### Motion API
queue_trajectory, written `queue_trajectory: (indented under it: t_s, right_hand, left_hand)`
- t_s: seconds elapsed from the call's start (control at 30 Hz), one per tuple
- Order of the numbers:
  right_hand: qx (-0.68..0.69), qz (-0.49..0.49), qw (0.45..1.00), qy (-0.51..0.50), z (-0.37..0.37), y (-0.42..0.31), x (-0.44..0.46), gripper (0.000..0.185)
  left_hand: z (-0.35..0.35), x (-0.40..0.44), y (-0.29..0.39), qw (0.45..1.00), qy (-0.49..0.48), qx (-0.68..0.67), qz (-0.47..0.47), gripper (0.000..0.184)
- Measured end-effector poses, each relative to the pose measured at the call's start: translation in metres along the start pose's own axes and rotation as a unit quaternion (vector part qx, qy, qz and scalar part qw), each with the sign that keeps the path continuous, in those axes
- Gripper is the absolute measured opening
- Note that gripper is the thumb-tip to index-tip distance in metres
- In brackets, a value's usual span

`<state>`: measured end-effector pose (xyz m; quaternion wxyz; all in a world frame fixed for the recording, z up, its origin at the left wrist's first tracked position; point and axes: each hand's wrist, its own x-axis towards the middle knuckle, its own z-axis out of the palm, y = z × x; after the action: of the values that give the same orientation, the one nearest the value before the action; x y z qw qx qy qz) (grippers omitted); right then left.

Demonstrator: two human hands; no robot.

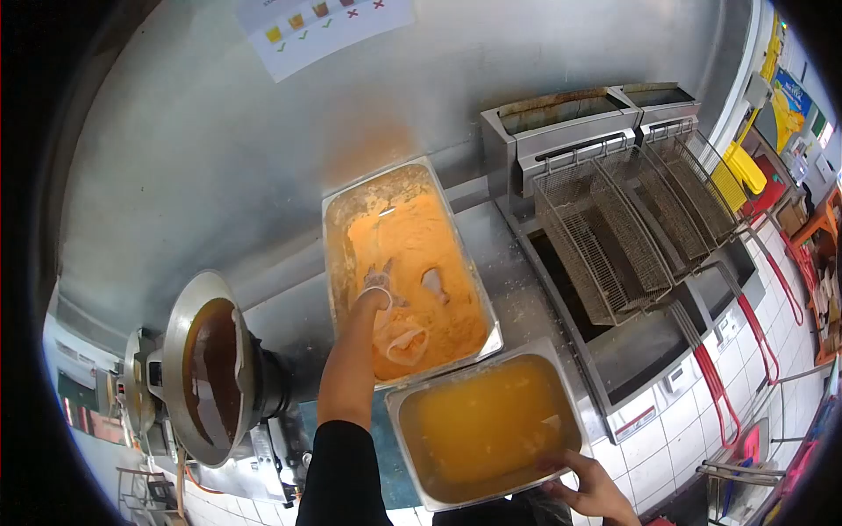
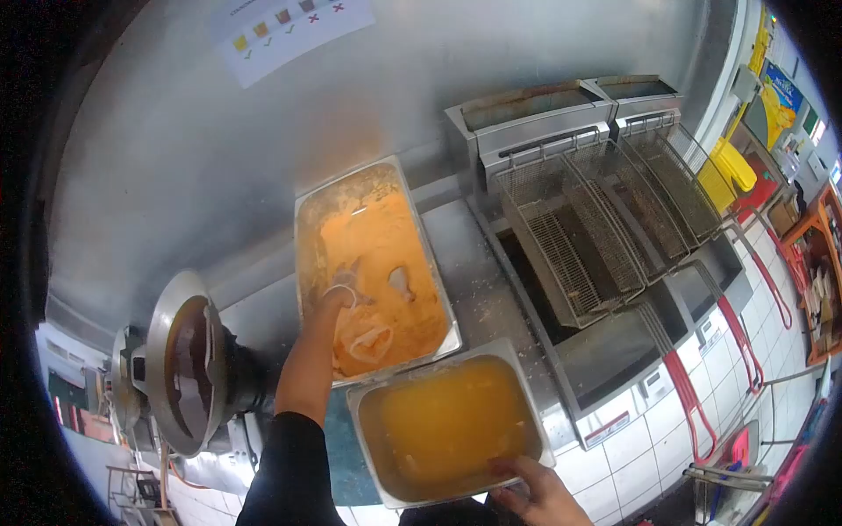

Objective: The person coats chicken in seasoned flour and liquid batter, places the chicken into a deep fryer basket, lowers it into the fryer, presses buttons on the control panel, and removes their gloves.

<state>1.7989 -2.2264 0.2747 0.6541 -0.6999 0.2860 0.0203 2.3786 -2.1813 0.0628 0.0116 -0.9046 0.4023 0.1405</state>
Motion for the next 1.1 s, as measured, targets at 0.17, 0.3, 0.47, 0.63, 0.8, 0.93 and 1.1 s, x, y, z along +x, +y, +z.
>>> queue_trajectory:
  t_s: [0.17,0.3,0.47,0.63,0.8,0.93,1.1]
  right_hand:
    - [0.011,0.030,0.999,0.035,-0.020,0.014,0.001,0.032]
    - [-0.038,0.026,0.999,0.013,-0.024,0.018,0.015,0.043]
    - [-0.039,-0.022,0.999,0.009,-0.020,0.019,0.026,0.045]
    - [-0.050,-0.023,0.998,0.010,-0.020,0.020,0.024,0.046]
    - [-0.054,-0.018,0.998,0.012,-0.018,0.020,0.025,0.046]
    - [-0.025,-0.007,1.000,0.005,-0.012,0.027,0.026,0.047]
    - [-0.031,-0.015,0.999,0.038,-0.012,0.016,0.022,0.045]
  left_hand:
    - [-0.037,0.012,0.069,0.978,-0.159,0.133,-0.015,0.131]
    - [0.024,0.026,0.057,0.986,-0.153,0.060,-0.033,0.108]
    - [0.009,0.015,0.039,0.976,-0.212,-0.024,-0.052,0.085]
    - [-0.054,-0.017,0.092,0.996,-0.087,-0.021,-0.014,0.091]
    - [0.025,0.010,0.120,0.991,-0.036,0.125,-0.011,0.043]
    - [0.064,0.029,0.154,0.990,0.021,0.092,-0.110,0.055]
    - [0.049,0.046,0.130,0.998,-0.020,0.030,-0.055,0.030]
